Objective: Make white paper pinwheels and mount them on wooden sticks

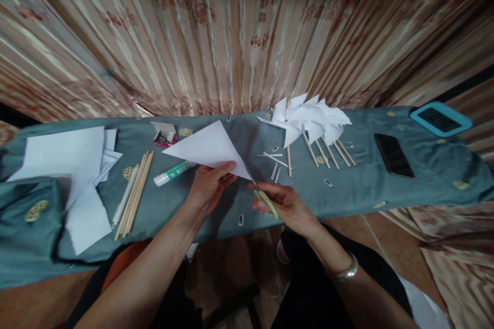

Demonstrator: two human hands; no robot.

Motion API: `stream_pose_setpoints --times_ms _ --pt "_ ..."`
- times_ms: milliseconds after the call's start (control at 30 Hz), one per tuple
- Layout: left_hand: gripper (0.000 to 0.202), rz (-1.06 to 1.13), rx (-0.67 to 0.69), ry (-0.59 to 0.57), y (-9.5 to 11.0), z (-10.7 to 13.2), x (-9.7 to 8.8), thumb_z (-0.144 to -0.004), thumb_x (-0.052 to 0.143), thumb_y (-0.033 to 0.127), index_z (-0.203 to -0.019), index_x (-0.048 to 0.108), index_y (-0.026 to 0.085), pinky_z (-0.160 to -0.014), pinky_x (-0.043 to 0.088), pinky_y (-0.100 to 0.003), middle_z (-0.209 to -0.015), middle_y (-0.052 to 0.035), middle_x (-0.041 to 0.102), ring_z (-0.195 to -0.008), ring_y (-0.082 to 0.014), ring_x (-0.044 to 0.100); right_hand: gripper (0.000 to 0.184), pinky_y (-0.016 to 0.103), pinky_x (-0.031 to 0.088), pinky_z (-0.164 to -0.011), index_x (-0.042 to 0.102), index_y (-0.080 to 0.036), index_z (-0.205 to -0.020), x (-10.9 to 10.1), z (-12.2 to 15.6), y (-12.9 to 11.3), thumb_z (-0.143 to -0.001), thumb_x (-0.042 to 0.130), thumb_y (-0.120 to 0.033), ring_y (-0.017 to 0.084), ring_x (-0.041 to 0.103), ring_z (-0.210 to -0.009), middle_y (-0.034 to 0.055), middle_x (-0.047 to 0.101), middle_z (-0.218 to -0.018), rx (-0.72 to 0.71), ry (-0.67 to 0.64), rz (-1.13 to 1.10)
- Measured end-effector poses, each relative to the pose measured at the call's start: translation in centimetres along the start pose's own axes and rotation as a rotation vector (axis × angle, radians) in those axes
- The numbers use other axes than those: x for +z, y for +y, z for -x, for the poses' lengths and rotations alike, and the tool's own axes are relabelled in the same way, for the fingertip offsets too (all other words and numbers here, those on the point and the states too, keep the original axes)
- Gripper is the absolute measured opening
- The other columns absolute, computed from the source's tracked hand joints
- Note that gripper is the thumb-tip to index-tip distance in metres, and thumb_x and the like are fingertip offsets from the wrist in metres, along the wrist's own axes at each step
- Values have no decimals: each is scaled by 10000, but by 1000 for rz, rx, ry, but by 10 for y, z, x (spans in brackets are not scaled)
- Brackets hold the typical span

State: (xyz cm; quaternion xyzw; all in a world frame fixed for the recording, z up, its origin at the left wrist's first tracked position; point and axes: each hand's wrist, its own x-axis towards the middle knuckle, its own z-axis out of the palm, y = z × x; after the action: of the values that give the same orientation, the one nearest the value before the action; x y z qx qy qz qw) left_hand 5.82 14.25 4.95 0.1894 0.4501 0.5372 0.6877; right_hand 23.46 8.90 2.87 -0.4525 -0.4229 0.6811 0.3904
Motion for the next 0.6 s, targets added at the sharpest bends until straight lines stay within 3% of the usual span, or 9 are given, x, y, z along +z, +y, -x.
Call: stream_pose_setpoints --times_ms 600 --pt "291 -10 -69 -12 -12 1 6 -473 863 117 -714 701 102 -567 542 -203 -717 -26 719 -637 -120 649 464 222 438 -566 712 -203 -1028 -9 5 11 -658 804 -466 86 557 -572 -29 635 -641 -29 23 34"
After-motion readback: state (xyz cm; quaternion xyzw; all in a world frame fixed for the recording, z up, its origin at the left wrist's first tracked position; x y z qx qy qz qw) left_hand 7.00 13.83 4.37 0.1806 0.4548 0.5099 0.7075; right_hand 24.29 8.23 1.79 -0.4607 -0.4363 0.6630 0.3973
